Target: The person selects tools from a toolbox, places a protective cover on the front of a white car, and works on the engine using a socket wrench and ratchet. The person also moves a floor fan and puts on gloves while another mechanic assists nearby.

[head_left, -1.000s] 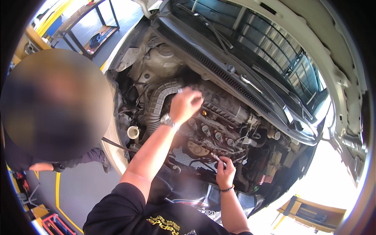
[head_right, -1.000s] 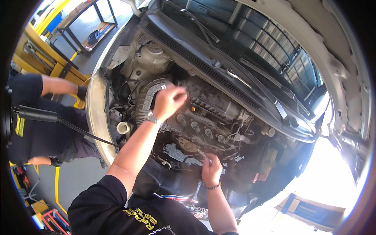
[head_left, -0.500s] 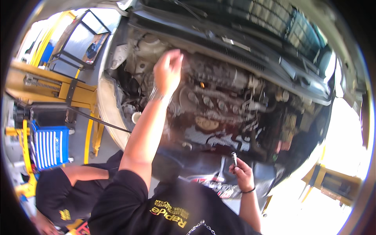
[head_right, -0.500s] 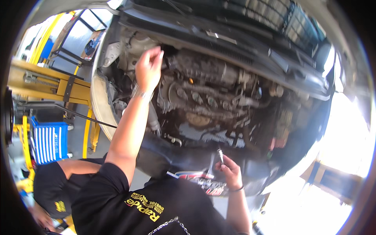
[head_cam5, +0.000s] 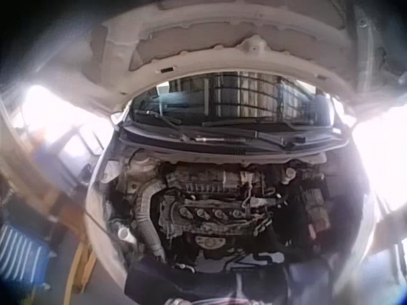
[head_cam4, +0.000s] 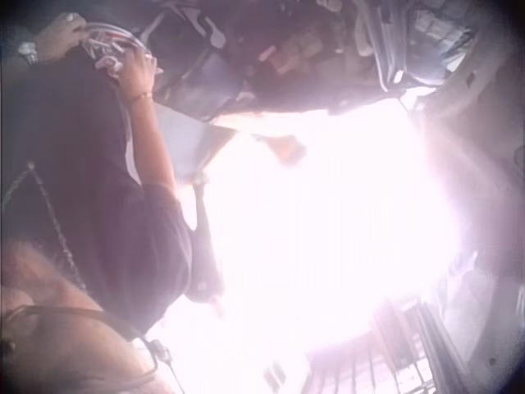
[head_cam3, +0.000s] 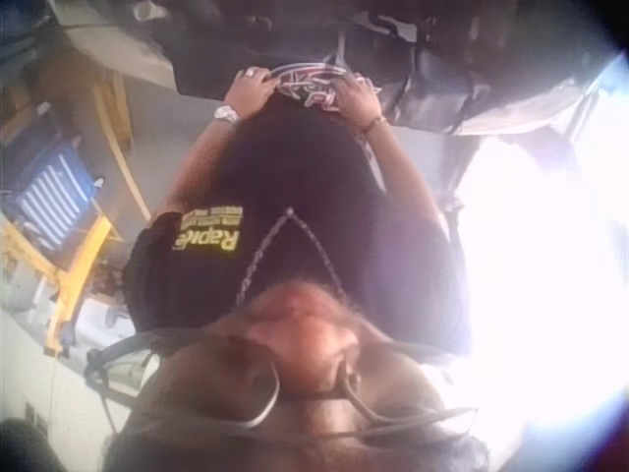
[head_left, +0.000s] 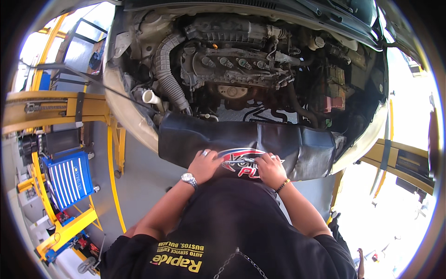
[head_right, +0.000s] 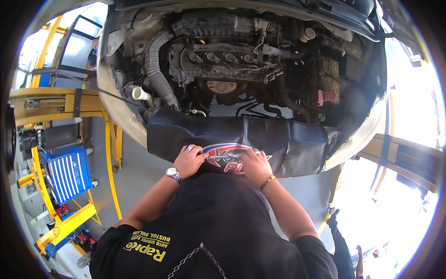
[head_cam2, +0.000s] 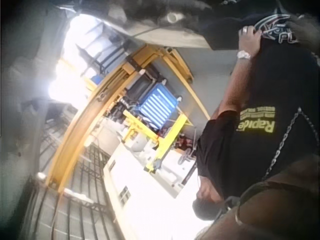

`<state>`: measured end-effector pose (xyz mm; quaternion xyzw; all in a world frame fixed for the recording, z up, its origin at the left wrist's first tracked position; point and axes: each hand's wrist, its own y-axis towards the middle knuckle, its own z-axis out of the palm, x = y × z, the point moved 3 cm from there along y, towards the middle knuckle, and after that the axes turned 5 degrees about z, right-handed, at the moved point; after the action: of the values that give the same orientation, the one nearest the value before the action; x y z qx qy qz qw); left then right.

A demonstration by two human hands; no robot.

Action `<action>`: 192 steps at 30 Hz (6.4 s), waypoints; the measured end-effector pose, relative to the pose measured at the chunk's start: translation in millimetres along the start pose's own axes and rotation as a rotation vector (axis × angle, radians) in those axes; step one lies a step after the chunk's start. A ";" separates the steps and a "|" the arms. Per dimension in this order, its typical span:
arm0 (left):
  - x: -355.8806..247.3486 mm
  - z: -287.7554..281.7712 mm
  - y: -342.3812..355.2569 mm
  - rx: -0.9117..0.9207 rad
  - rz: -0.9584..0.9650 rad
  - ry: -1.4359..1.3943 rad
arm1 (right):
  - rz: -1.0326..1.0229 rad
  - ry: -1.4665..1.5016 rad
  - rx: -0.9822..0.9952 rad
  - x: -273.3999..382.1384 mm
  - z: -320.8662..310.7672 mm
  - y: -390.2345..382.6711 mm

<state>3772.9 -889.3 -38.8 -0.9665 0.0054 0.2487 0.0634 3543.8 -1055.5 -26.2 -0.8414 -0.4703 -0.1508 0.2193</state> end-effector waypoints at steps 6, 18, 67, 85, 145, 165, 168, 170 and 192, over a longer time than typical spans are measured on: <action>-19.8 -1.7 -6.6 0.027 0.005 0.125 | -0.194 0.011 -0.005 23.5 30.7 17.4; -56.0 37.9 11.5 -0.126 0.082 0.271 | 0.097 0.219 -0.162 -33.0 23.7 -11.8; -433.1 172.8 -59.1 0.560 1.424 -0.289 | 2.310 0.640 -1.272 276.6 489.4 -568.0; -669.2 604.5 -60.1 1.126 0.816 0.519 | 2.615 1.123 -1.736 249.7 550.1 -1058.1; -2644.7 1907.5 -616.1 1.389 1.157 0.605 | 2.122 1.617 -1.237 -695.7 750.2 -2910.3; -2727.0 2245.3 -757.8 1.445 0.407 -0.123 | 2.219 2.350 -1.029 -662.7 864.3 -2852.9; -2696.6 2219.4 -694.5 1.449 0.520 -0.067 | 2.118 2.260 -1.184 -724.7 864.3 -2892.6; -2670.8 2209.0 -650.7 1.433 0.570 0.000 | 2.084 2.242 -1.253 -764.9 862.9 -2919.5; -2854.1 2267.6 -500.0 1.131 1.149 0.611 | 1.895 1.588 -0.666 -832.5 808.7 -2967.6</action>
<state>204.4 -170.0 -573.8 -0.6615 0.6335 -0.0688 0.3954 610.7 123.1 -429.0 -0.5396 0.6298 -0.5048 0.2395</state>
